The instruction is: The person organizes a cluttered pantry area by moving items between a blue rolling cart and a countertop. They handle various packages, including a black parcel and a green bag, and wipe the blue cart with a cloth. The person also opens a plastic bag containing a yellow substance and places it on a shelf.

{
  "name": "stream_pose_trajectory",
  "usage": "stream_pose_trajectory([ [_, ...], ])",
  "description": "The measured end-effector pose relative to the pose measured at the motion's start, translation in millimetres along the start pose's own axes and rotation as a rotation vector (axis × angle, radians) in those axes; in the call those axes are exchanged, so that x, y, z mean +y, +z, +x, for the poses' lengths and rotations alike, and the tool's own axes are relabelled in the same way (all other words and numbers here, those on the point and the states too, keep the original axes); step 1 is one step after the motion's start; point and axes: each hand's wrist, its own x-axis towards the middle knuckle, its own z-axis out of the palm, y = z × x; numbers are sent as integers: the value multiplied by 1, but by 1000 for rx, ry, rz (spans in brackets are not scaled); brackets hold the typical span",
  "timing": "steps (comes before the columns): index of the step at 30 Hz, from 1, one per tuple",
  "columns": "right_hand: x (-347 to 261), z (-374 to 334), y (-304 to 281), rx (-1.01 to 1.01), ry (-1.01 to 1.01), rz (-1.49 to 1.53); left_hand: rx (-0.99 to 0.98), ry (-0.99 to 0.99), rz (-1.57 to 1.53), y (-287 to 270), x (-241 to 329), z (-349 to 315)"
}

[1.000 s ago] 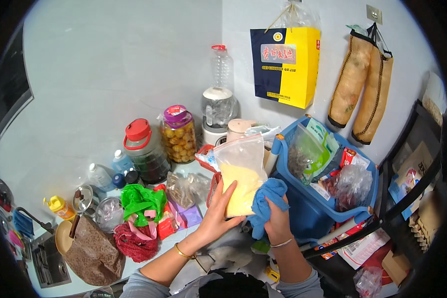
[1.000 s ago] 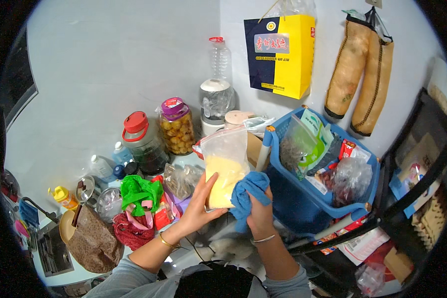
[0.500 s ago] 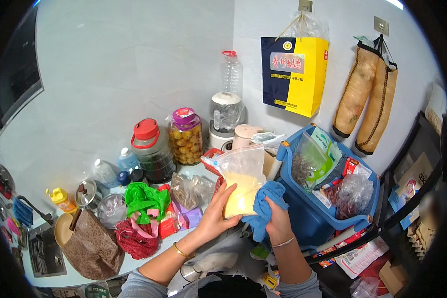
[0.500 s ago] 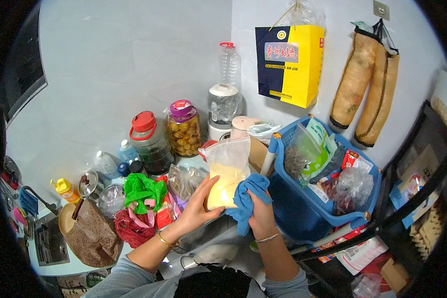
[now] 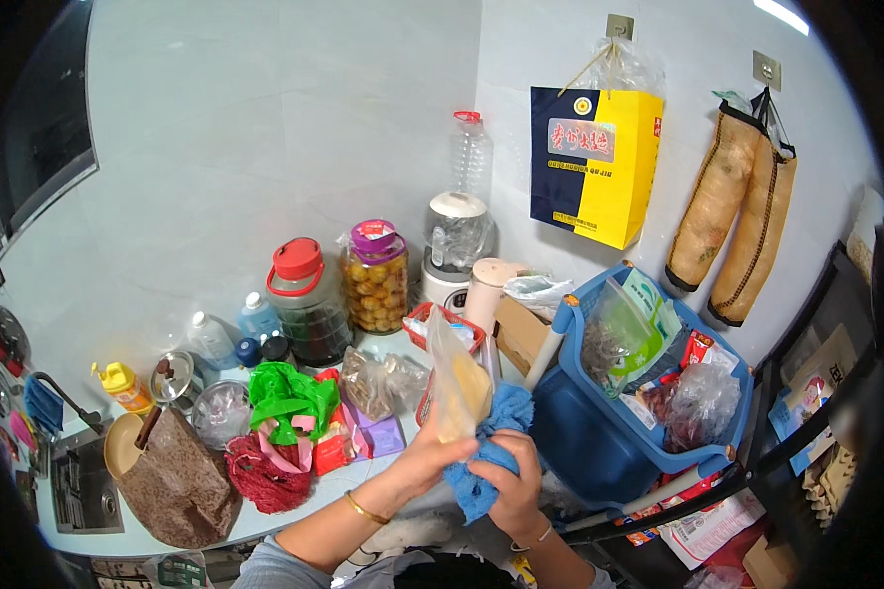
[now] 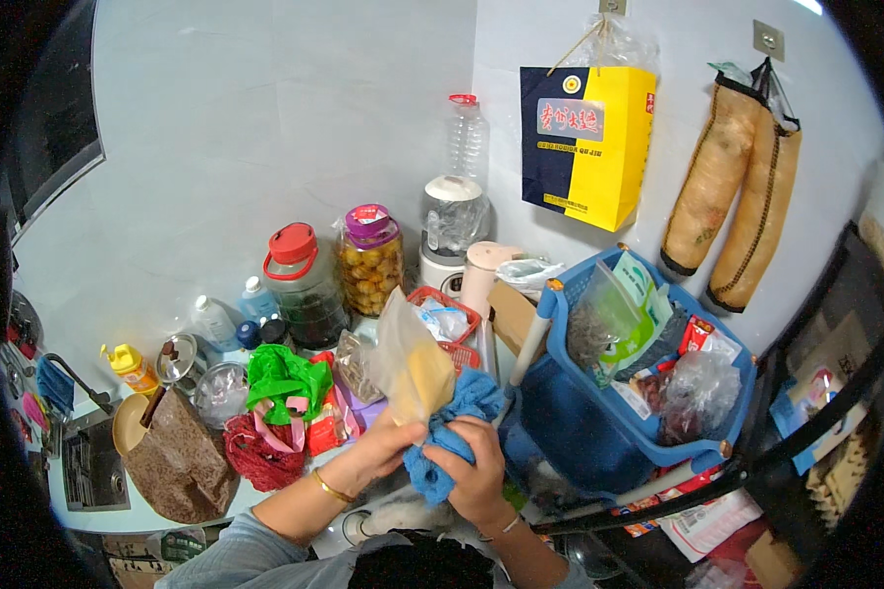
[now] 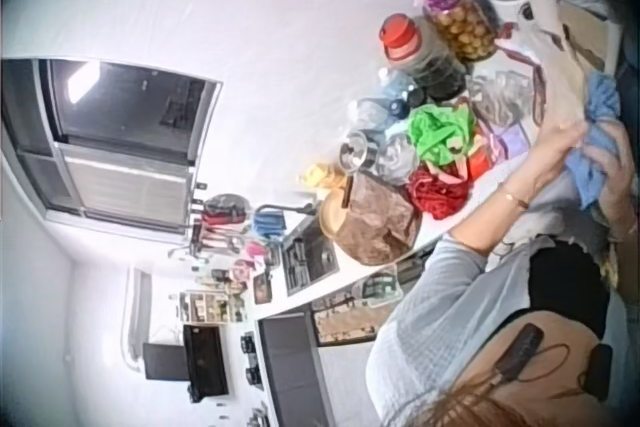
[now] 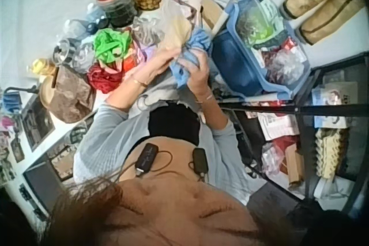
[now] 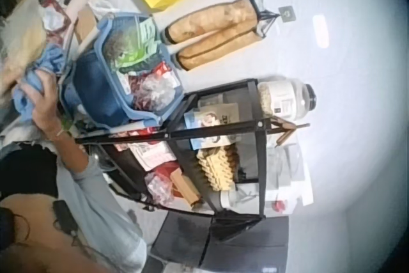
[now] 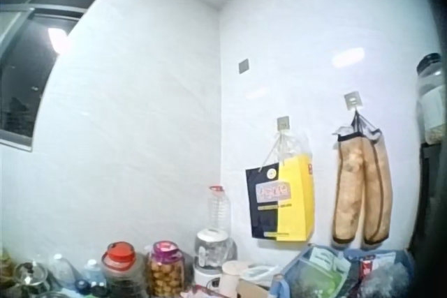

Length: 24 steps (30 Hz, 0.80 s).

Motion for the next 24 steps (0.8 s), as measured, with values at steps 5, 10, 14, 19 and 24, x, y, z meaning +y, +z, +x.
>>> stream_pose_trajectory([
  [5, -2, -17, 6, -55, -48, -114, 225, 176, 13, 27, -11, -2],
  [10, -8, -16, -9, -271, 194, 376, 142, -93, -469, -29, -44, -2],
  [14, -2, 1, -24, -9, 322, 389, -22, -46, -407, -55, -64, -7],
  [19, -15, 20, 0, -310, 160, -211, -148, -23, -313, -40, -78, -13],
  [24, 8, -16, -7, -244, -6, -326, 61, -314, -208, -26, -81, -11],
])
